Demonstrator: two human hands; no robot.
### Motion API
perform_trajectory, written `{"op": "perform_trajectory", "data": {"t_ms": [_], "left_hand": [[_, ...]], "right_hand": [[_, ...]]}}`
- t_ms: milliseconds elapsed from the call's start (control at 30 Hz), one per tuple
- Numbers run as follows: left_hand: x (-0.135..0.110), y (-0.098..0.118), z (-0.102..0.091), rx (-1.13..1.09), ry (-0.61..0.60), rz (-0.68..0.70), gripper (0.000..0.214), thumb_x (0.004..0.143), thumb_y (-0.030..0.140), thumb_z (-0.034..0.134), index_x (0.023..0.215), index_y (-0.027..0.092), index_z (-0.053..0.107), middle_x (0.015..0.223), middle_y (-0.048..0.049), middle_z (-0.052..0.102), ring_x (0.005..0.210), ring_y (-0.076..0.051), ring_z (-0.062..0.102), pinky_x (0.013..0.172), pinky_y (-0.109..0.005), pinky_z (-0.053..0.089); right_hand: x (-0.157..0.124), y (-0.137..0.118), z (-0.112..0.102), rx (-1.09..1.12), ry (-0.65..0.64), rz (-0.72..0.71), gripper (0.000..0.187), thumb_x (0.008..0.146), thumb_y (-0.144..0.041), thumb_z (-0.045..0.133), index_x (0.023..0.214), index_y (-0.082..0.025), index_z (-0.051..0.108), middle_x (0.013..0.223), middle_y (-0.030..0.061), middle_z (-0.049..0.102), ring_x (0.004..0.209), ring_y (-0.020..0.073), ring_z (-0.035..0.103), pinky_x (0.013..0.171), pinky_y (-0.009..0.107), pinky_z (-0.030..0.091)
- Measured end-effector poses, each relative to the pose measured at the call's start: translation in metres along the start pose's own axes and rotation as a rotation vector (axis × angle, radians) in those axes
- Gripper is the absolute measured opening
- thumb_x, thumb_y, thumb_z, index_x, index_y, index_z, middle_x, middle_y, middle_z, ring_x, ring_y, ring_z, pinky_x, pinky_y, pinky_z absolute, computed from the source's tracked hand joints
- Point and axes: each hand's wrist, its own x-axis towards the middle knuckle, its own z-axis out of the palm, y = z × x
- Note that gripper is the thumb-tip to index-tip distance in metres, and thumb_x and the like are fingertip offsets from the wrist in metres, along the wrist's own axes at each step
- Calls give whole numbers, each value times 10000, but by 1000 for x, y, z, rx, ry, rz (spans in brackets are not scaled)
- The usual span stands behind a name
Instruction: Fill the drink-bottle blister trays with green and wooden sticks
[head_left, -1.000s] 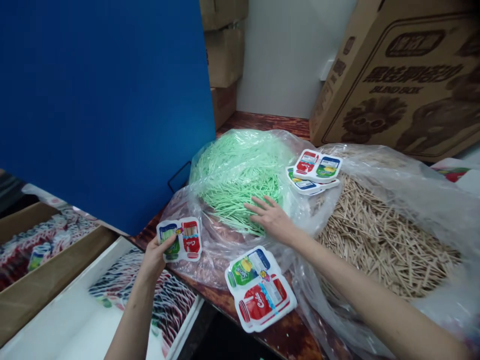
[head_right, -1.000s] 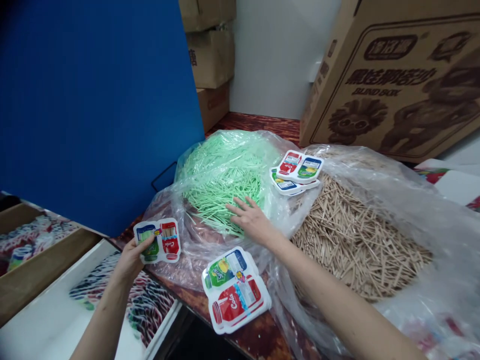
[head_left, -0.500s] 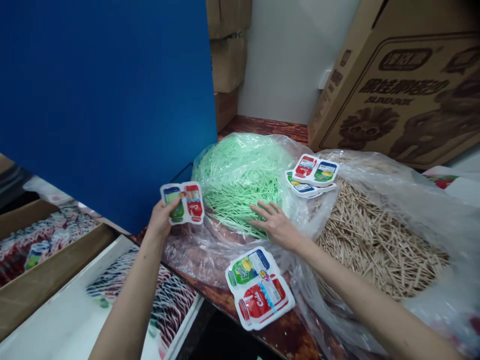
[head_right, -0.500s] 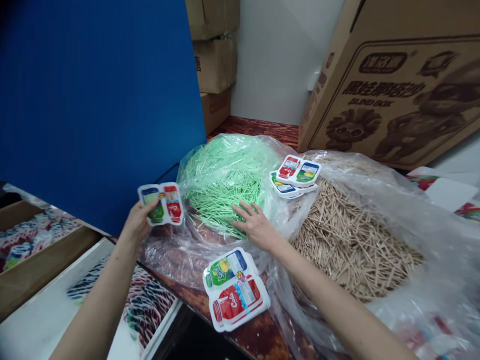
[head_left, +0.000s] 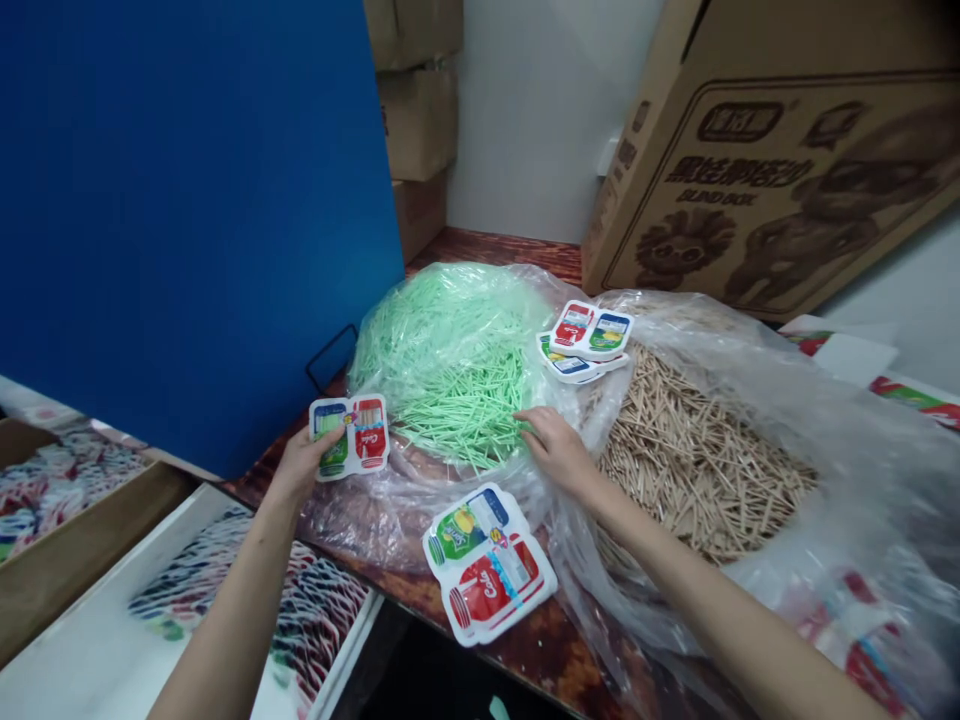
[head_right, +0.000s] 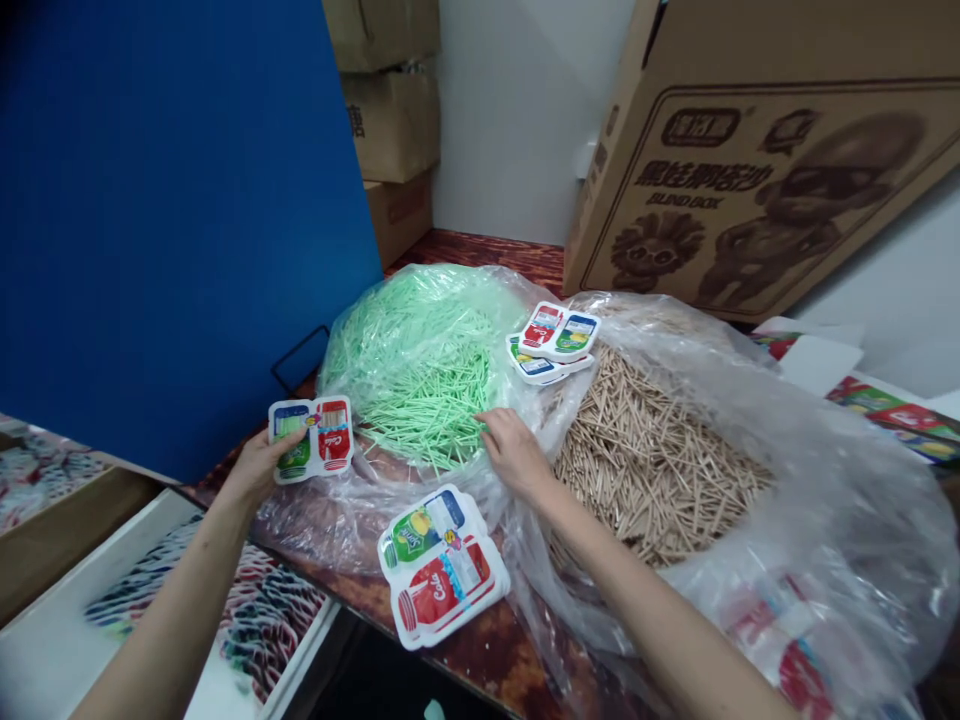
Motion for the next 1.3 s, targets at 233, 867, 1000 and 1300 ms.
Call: {"op": "perform_trajectory", "data": {"t_ms": [233, 867, 1000, 1300], "left_hand": [[9, -8, 9, 302, 115, 163, 381, 574, 359, 751, 883, 170, 633, 768, -28, 703, 733, -236, 675, 679, -352, 539], [-218, -42, 98, 1075, -875, 982, 708, 769, 307, 680, 1404, 249, 372, 1537, -131, 296, 1417, -345, 219, 1120, -587, 213], [-221, -49, 115, 1185, -895, 998, 638, 814, 259, 615, 1405, 253, 375, 1572, -136, 210, 1447, -344, 108, 1124, -610, 131], [-200, -45, 118, 1228, -966, 1030, 464, 828, 271, 562, 1283, 201, 504, 1463, -123, 418, 1402, -326, 249, 1146, -579, 107]], "right_hand": [[29, -26, 3, -237, 2, 186, 211, 931, -218, 453, 1019, -171, 639, 996, 109, 602, 973, 249, 487, 842, 352, 396], [78, -36, 21, -265, -397, 271, 239, 846, -130, 463, 988, -137, 656, 1101, 163, 614, 1016, 273, 553, 797, 339, 389], [84, -22, 15, -149, -318, 416, 263, 860, -141, 408, 1027, -172, 608, 1022, 106, 666, 890, 231, 599, 686, 281, 392], [88, -10, -1, 105, -140, 533, 158, 801, -190, 457, 779, -185, 613, 760, 9, 681, 662, 149, 561, 560, 224, 319]]}}
